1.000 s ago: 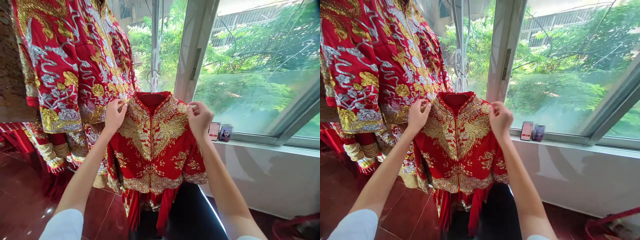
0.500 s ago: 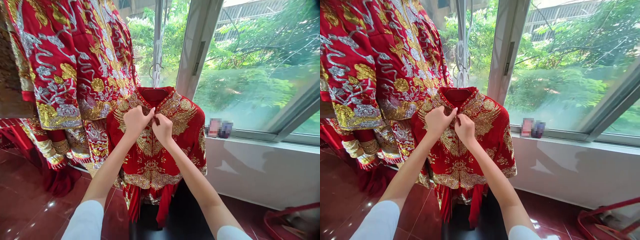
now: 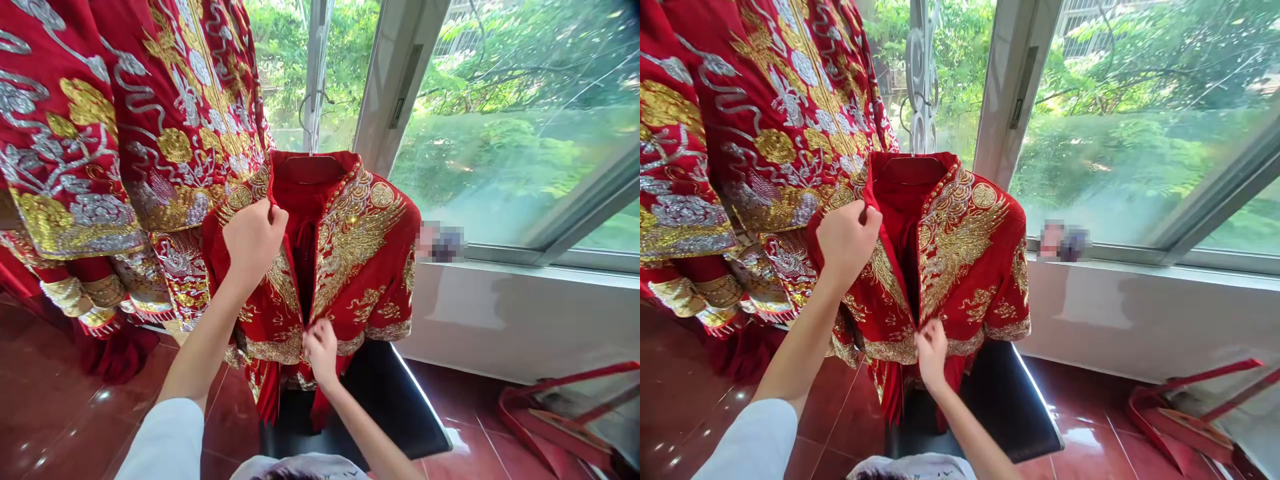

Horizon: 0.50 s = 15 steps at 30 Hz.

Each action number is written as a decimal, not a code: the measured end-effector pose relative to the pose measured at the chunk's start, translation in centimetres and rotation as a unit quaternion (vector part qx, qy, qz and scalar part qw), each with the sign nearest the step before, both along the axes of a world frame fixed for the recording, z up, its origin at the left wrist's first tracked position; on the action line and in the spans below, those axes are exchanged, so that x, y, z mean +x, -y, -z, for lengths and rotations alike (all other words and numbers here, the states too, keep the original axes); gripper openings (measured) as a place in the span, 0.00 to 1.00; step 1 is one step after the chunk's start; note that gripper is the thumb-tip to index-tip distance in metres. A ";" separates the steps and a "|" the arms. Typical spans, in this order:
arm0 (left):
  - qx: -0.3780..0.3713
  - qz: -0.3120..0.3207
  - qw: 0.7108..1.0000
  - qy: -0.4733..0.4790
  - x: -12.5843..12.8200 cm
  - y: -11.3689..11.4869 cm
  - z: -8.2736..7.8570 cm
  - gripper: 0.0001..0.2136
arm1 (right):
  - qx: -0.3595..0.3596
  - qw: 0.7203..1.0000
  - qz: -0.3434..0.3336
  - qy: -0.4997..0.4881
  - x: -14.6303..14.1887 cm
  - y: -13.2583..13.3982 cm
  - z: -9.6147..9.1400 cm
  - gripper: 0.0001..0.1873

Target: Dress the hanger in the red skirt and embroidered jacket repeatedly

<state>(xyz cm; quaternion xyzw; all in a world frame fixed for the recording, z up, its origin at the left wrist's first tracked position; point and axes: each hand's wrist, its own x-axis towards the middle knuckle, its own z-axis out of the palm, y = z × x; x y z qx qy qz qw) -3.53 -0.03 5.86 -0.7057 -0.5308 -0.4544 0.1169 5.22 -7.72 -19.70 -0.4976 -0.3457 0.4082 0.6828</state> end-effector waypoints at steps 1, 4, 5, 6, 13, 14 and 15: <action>0.009 -0.006 1.000 0.007 -1.0 -0.2 -0.1 0.13 | -0.038 0.999 -0.003 -0.023 -0.1 1.4 3.3 0.15; 0.046 -0.028 0.998 0.037 -4.4 -1.5 -1.0 0.12 | -0.131 0.989 0.057 -0.045 2.0 5.3 10.0 0.17; 0.056 -0.031 0.997 0.046 -5.4 -1.9 -1.4 0.12 | -0.157 0.985 0.072 -0.025 3.7 6.3 10.8 0.16; 0.063 -0.030 0.996 0.053 -6.3 -2.2 -1.6 0.12 | -0.176 0.981 0.081 0.016 5.6 7.1 10.7 0.14; 0.120 -0.011 0.991 0.050 -4.0 0.1 3.3 0.32 | 0.010 0.848 0.338 0.409 17.9 3.3 -6.1 0.35; 0.118 -0.010 0.992 0.040 -3.4 0.2 4.4 0.35 | 0.079 0.819 0.344 0.453 18.7 1.5 -9.0 0.43; 0.109 -0.008 0.993 0.032 -3.1 0.2 5.3 0.32 | 0.122 0.791 0.333 0.498 19.2 -0.3 -11.7 0.50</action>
